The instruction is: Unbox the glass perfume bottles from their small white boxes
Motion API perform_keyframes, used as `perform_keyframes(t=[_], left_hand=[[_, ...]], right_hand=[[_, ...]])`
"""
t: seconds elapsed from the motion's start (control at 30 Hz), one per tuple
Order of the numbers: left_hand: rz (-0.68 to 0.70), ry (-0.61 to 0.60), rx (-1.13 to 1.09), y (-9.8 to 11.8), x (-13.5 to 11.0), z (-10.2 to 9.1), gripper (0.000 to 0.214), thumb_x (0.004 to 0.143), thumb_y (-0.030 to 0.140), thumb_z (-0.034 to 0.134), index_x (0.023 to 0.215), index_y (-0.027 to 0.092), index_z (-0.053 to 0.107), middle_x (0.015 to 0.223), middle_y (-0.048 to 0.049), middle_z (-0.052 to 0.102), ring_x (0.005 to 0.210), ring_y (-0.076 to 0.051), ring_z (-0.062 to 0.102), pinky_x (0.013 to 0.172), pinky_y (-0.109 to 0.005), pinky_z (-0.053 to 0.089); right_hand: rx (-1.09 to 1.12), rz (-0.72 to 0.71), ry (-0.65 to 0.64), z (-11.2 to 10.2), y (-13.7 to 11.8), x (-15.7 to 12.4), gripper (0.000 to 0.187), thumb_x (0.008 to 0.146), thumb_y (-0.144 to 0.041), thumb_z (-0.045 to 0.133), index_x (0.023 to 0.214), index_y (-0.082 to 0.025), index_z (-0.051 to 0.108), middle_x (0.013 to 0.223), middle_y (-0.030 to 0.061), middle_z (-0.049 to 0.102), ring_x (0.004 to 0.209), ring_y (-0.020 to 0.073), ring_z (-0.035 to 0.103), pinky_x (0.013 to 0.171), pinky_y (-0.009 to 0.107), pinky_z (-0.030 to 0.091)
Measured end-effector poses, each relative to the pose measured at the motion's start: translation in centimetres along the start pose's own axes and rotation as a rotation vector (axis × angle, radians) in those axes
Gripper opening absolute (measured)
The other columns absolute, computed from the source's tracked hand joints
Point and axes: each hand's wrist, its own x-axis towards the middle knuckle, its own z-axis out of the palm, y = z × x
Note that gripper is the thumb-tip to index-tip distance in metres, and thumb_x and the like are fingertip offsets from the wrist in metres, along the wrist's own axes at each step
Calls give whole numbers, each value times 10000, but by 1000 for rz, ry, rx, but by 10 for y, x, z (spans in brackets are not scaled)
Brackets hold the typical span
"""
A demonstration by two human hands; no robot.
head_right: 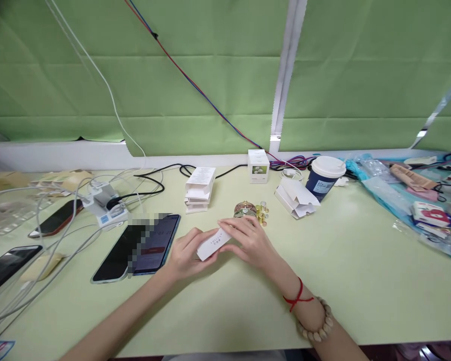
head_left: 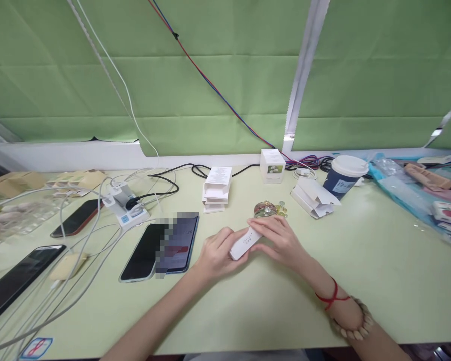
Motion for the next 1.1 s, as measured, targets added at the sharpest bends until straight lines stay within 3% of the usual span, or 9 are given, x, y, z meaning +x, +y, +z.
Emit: perform_keyframes(t=[0.13,0.2,0.27,0.37,0.6,0.73,0.83,0.97,1.1], left_hand=[[-132,37,-444,-8,-9,8,620,627,169,673,1168,129,374,1006,-96,512,889,-127,538,742,-239,502],[-295,-150,-651,-9,-11,6,753,673,208,653,1329,159,285,1259,-142,414,1133,-183,480,962,-325,449],[-430,-404,-797,-9,-10,1,796,740,196,598,1421,228,186,1397,-99,317,1271,-191,377,1059,-334,365],[-473,-535,-873,-12,-6,-5,851,716,111,556,1442,278,144,1425,-57,277,1290,-181,349,1079,-324,331],[-376,-388,-632,-20,-15,2,846,526,234,710,1270,205,310,1141,-77,384,1070,-174,434,905,-295,420],[-361,-320,-381,-14,-17,1,844,515,336,729,1225,178,301,1100,-87,387,1035,-184,419,850,-314,424],[-327,-324,-275,-9,-14,-1,856,503,343,719,1216,140,290,1110,-110,385,1073,-202,391,880,-333,410],[-247,-215,-206,-7,-14,1,783,581,371,713,1192,95,309,1082,-131,423,1062,-198,416,876,-331,415],[-85,-159,-13,-9,-20,7,592,720,264,590,1206,73,310,1163,-173,455,1188,-245,397,1052,-475,267]], right_hand=[[104,21,72,3,-1,-2,235,836,-159,602,1043,-151,489,1058,32,599,998,124,544,819,312,376],[150,-7,99,5,-2,-3,158,821,-18,522,899,-139,456,1037,38,605,1032,135,541,813,323,374],[163,-32,114,7,-2,-5,189,798,46,479,818,-136,432,1030,30,611,1048,140,538,790,318,376],[184,-4,116,10,-5,-5,193,787,42,498,808,-147,468,1019,12,613,1029,137,543,759,301,391],[321,8,-31,3,-16,-1,224,663,-188,568,792,-136,392,1199,93,519,1085,216,492,829,378,374],[443,106,-69,0,-18,-1,251,698,-283,536,904,-141,512,990,85,538,899,184,485,768,365,341],[366,227,-39,5,-20,-1,52,761,-175,518,796,-141,534,778,27,541,751,129,453,708,312,317],[192,329,39,13,-24,-2,91,751,-190,639,796,-153,569,775,-3,555,782,118,459,726,300,326],[177,386,31,17,-27,-5,186,716,-293,703,805,-163,604,788,-12,572,766,114,473,699,293,348]])
